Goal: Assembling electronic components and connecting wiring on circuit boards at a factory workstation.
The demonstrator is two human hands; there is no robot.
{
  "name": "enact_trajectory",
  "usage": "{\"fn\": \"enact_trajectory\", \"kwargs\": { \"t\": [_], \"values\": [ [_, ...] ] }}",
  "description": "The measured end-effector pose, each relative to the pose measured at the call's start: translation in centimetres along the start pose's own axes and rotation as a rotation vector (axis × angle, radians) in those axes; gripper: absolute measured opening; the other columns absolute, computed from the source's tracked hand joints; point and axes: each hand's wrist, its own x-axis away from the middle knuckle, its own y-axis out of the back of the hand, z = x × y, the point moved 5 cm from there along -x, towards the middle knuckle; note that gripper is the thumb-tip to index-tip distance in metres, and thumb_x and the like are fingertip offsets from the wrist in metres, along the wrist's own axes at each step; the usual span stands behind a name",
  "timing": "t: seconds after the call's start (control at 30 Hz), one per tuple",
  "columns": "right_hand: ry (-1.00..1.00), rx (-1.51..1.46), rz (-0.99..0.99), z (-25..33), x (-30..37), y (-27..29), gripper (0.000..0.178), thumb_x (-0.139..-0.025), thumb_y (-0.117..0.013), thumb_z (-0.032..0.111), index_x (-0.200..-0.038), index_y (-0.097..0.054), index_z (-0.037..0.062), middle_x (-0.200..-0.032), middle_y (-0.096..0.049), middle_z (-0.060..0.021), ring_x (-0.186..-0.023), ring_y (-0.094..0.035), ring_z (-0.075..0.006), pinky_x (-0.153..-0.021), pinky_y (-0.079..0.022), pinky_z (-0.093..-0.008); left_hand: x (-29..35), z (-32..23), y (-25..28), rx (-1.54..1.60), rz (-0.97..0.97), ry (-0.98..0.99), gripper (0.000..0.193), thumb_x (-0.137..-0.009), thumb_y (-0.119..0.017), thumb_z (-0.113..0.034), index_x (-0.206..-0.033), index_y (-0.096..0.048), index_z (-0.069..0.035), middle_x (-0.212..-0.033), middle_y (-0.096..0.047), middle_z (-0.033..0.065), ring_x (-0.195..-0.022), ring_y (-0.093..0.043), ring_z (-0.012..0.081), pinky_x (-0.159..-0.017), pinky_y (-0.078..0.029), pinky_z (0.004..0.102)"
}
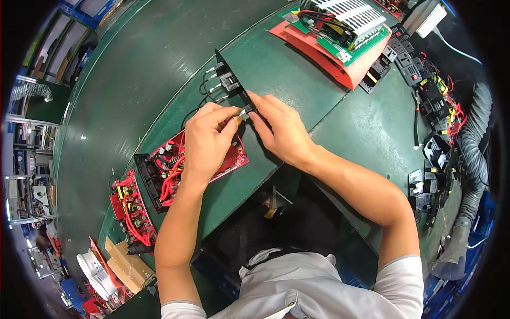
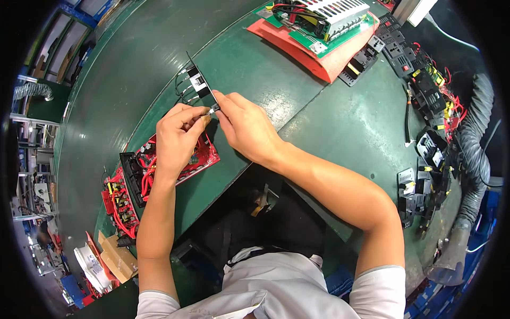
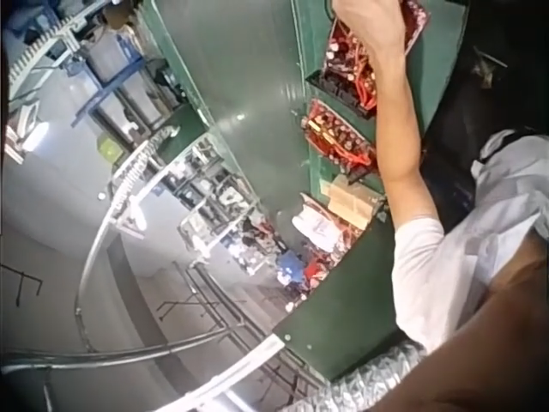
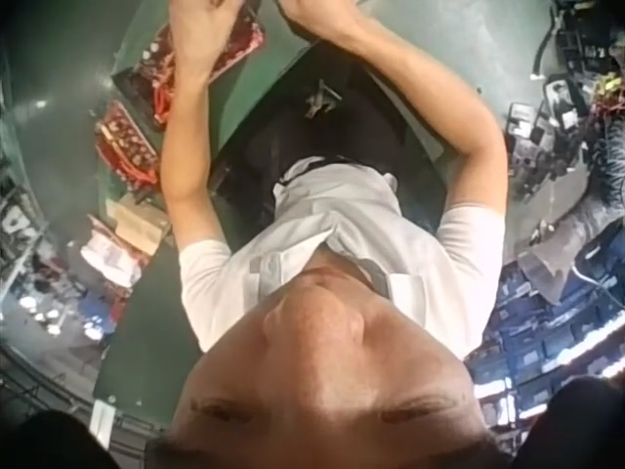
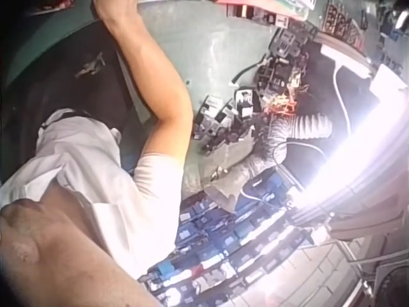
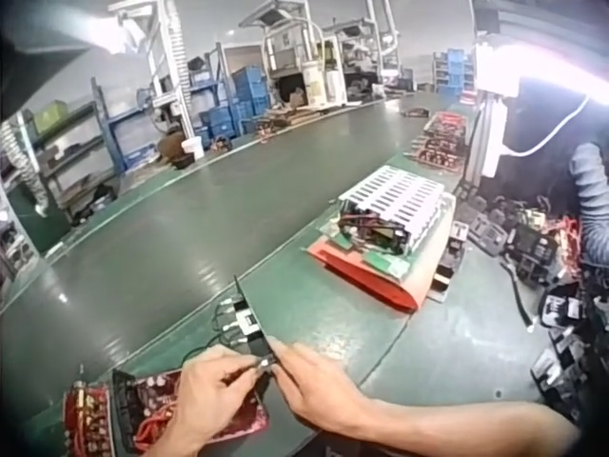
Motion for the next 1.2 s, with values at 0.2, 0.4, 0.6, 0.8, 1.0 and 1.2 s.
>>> {"fn": "enact_trajectory", "kwargs": {
  "t": [0.2, 0.4, 0.6, 0.8, 1.0, 1.2],
  "values": [
    [0.066, 0.064, -0.039, 0.7, -0.1, -0.2, 0.038, -0.092, -0.062, 0.000, -0.129, -0.059, -0.0018, -0.089, -0.058, -0.0166, -0.075, -0.060, -0.0346, -0.066, -0.049, -0.0408, 0.0, -0.4, 0.2, -0.122, -0.049, -0.131, 0.013, -0.083, -0.072, -0.004, -0.095, -0.075, 0.000, -0.087, -0.069, 0.0118, -0.070, -0.067, 0.0250, -0.064, -0.052, 0.0336],
    [-0.035, 0.131, 0.052, 0.4, 0.6, -0.3, 0.039, -0.089, -0.062, -0.002, -0.128, -0.060, -0.0022, -0.096, -0.064, -0.0195, -0.080, -0.065, -0.0344, -0.072, -0.053, -0.0367, 1.0, -0.1, -1.0, -0.193, -0.138, -0.337, 0.013, -0.079, -0.072, -0.006, -0.090, -0.072, -0.001, -0.089, -0.067, 0.0132, -0.083, -0.066, 0.0325, -0.075, -0.053, 0.0414],
    [-0.277, -0.032, 0.126, -3.7, 0.6, -0.2, 0.041, -0.094, -0.065, 0.000, -0.134, -0.055, -0.0034, -0.112, -0.067, -0.0113, -0.097, -0.065, -0.0138, -0.085, -0.053, -0.0282, 1.3, -1.2, 4.5, -0.139, 0.075, -0.182, 0.029, -0.083, -0.071, -0.021, -0.106, -0.073, -0.004, -0.105, -0.067, 0.0153, -0.102, -0.063, 0.0337, -0.088, -0.051, 0.0427],
    [-0.015, 0.173, -0.037, 0.7, -1.8, 1.6, 0.055, -0.088, -0.073, 0.007, -0.139, -0.052, 0.0059, -0.128, -0.059, -0.0114, -0.116, -0.058, -0.0230, -0.093, -0.048, -0.0369, 7.6, 1.4, 14.4, -0.222, -0.013, 0.050, 0.037, -0.084, -0.075, -0.025, -0.115, -0.071, -0.005, -0.109, -0.066, 0.0155, -0.101, -0.064, 0.0341, -0.091, -0.050, 0.0406],
    [0.240, 0.092, 0.331, 7.2, -1.2, -4.0, 0.037, -0.084, -0.074, 0.008, -0.120, -0.064, 0.0035, -0.131, -0.056, -0.0175, -0.119, -0.056, -0.0358, -0.098, -0.047, -0.0402, 9.5, 2.5, 10.5, -0.359, -0.097, 0.064, 0.041, -0.079, -0.080, -0.020, -0.115, -0.068, -0.003, -0.123, -0.057, 0.0147, -0.116, -0.055, 0.0324, -0.099, -0.045, 0.0418],
    [0.267, 0.133, 0.468, 7.8, -0.2, -6.9, 0.015, -0.084, -0.072, 0.007, -0.096, -0.064, 0.0021, -0.125, -0.058, -0.0191, -0.113, -0.057, -0.0388, -0.094, -0.048, -0.0445, 7.6, 2.9, 10.1, -0.277, 0.048, -0.017, 0.041, -0.085, -0.074, -0.014, -0.123, -0.064, -0.001, -0.120, -0.064, 0.0147, -0.115, -0.059, 0.0312, -0.100, -0.047, 0.0390]
  ]
}}
